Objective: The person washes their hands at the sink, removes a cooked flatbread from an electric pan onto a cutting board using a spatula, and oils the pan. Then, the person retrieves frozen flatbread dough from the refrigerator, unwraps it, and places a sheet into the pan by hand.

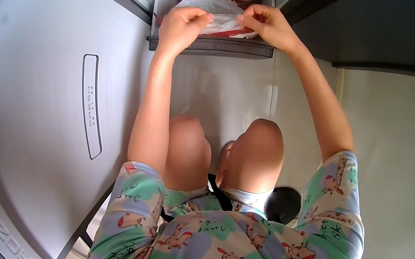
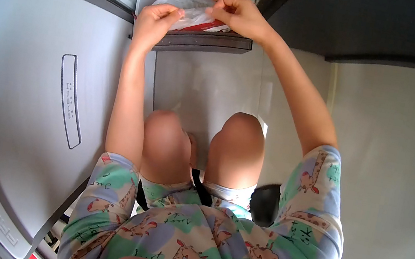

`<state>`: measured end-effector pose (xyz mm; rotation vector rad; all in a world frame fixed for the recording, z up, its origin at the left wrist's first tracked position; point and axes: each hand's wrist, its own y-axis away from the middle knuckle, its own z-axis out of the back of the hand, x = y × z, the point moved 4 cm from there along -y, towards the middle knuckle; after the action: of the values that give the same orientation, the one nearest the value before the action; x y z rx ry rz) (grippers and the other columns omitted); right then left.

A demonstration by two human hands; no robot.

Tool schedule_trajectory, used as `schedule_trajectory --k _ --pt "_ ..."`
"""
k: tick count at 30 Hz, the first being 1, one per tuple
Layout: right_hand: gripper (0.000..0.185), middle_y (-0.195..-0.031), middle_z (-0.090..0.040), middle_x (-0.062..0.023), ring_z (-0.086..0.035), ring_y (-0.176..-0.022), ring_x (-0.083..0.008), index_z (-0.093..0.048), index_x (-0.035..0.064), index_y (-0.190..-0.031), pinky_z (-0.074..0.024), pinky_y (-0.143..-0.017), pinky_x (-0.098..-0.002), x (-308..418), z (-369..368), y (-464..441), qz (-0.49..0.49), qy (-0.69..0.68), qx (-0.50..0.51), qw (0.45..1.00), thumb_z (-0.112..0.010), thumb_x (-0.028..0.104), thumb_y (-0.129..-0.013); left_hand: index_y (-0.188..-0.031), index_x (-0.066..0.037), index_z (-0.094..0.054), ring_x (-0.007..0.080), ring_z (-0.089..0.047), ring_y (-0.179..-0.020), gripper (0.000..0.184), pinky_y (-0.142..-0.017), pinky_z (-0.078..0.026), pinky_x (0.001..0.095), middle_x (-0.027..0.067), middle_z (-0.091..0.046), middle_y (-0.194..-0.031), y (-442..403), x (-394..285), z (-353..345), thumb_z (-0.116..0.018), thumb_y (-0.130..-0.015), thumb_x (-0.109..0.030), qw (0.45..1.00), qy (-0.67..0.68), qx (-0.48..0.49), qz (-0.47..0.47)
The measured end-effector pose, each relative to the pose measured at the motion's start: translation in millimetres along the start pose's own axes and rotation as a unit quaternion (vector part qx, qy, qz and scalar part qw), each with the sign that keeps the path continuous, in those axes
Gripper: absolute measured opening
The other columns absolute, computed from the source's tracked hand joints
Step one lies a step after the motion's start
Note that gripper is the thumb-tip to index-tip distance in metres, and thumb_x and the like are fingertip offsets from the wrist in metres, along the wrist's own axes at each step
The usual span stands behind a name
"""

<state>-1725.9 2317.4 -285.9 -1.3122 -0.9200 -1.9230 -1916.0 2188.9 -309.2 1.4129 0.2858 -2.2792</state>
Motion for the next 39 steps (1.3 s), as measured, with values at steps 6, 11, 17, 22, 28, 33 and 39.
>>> schedule_trajectory --k 6,11,17,22,28,33,39 --pt "0.027 -0.089 -0.065 0.0026 -0.056 -0.083 -0.0068 -0.071 0.0047 -0.102 -0.0463 -0.075 -0.0260 11.7 1.2 -14.9 -0.013 -0.022 -0.028 0.999 -0.066 0.030 -0.094 -0.095 0.002 -0.072 0.0037 -0.054 -0.071 0.021 -0.064 -0.043 0.0209 -0.0012 -0.068 -0.079 -12.2 -14.5 7.7 -0.068 -0.094 -0.019 0.998 0.064 -0.021 0.000" --pt "0.048 -0.083 -0.071 -0.0085 -0.067 -0.081 -0.0203 -0.076 0.0086 -0.100 -0.0512 -0.074 -0.0328 9.6 -3.1 -21.4 -0.014 0.172 -0.018 0.985 -0.075 0.053 -0.082 -0.094 0.002 -0.070 0.0028 -0.053 -0.071 0.020 -0.064 -0.042 0.0208 -0.0024 -0.067 -0.078 -14.3 -29.0 4.1 -0.068 -0.095 -0.018 0.999 0.033 -0.020 -0.029" --pt "0.044 -0.089 -0.075 -0.0108 -0.070 -0.088 -0.0225 -0.077 0.0069 -0.099 -0.0533 -0.079 -0.0354 32.9 -7.3 -15.8 0.129 0.295 -0.052 0.945 -0.070 0.049 -0.088 -0.096 0.000 -0.070 0.0042 -0.057 -0.076 0.018 -0.070 -0.047 0.0209 0.0004 -0.070 -0.081 -4.3 -33.8 0.1 -0.067 -0.096 -0.018 0.989 0.061 -0.088 -0.103" --pt "0.039 -0.122 -0.061 -0.0118 -0.056 -0.109 -0.0242 -0.064 0.0091 -0.119 -0.0454 -0.095 -0.0336 77.1 4.3 -12.9 0.195 0.186 0.078 0.960 -0.070 0.037 -0.092 -0.094 -0.007 -0.071 0.0190 -0.066 -0.071 0.019 -0.068 -0.051 0.0307 0.0077 -0.072 -0.083 11.1 -92.8 37.8 -0.074 -0.088 -0.024 0.984 0.031 -0.094 -0.148" --pt "0.060 -0.121 -0.067 -0.0090 -0.062 -0.112 -0.0190 -0.061 0.0029 -0.133 -0.0493 -0.097 -0.0327 84.5 -3.0 23.1 0.190 -0.095 -0.010 0.977 -0.079 0.035 -0.086 -0.092 -0.010 -0.074 0.0201 -0.063 -0.067 0.013 -0.061 -0.049 0.0328 0.0073 -0.070 -0.083 66.7 -146.6 84.4 -0.076 -0.080 -0.011 0.949 -0.154 -0.164 -0.222" --pt "0.111 -0.144 -0.051 -0.0166 -0.049 -0.133 -0.0251 -0.033 0.0038 -0.152 -0.0396 -0.110 -0.0349 -3.6 2.7 -1.2 0.091 0.000 -0.014 0.996 -0.095 0.030 -0.064 -0.090 -0.006 -0.075 0.0180 -0.063 -0.068 0.018 -0.058 -0.048 0.0308 0.0043 -0.069 -0.080 136.0 -165.1 99.8 -0.072 -0.076 0.006 0.883 -0.250 -0.322 -0.235" --pt "0.060 -0.104 -0.070 -0.0185 -0.066 -0.101 -0.0365 -0.066 0.0102 -0.122 -0.0533 -0.087 -0.0466 -11.6 -32.7 -29.9 0.078 0.327 0.033 0.941 -0.082 0.041 -0.073 -0.093 -0.006 -0.077 0.0163 -0.065 -0.070 0.022 -0.060 -0.051 0.0288 0.0046 -0.070 -0.081 135.9 -134.5 83.8 -0.071 -0.076 0.007 0.911 -0.191 -0.290 -0.221"
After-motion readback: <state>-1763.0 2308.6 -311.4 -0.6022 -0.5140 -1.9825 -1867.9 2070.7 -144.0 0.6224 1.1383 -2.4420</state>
